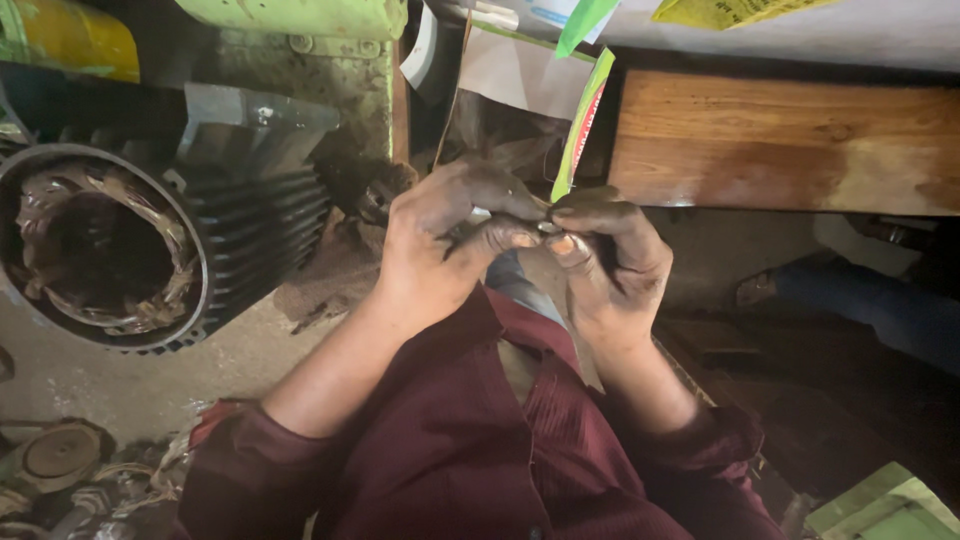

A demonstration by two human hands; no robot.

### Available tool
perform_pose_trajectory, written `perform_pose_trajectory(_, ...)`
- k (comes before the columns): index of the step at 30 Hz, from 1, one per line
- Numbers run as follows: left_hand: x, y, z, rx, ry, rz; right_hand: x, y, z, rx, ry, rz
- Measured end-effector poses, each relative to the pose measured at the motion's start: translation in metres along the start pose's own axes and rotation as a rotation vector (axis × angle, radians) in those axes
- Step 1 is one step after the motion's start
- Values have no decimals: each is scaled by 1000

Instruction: The person repairs an electric water pump at a cluttered workbench. They hammer a component onto the motor shaft, carry the pump housing across the shop, press a small bearing or bushing into place by hand, apply grease from a small packet to a part, and fit the round end cover onto the pump housing.

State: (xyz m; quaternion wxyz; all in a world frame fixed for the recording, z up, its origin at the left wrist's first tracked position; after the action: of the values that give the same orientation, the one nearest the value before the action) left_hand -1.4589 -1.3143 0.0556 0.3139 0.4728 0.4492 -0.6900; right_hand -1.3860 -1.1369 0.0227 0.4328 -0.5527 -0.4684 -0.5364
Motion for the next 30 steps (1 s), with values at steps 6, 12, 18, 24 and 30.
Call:
perform_pose_trajectory(6, -7, 2, 1, -9, -75, -109, -2, 3, 0, -5, -50, 4)
perform_pose_trajectory(12, -5, 5, 1, -19, -82, -156, 0, 3, 0, 11, -77, 1)
perform_pose_trajectory(18, -2, 5, 4, -8, -88, -156, 0, 0, 2, 30, -50, -41)
perform_pose_trajectory(24, 5, 0, 3, -35, -136, -200, -8, -7, 0, 64, -151, -115)
perform_pose_trajectory(30, 15, -1, 3, -50, -119, -129, -19, -17, -7, 100, -378, -148)
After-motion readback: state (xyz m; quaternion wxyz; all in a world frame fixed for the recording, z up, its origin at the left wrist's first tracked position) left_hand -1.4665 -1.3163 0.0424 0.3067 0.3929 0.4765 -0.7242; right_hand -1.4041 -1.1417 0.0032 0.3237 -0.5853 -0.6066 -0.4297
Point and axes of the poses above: each hand's wrist, its own y-axis away from the middle knuckle, its own z-axis out of the back of the hand, x = y × z, the point moved 2 cm from there along -y, towards the middle knuckle, and after that the axes turned 7 degrees about -z, right-handed, at the moved point
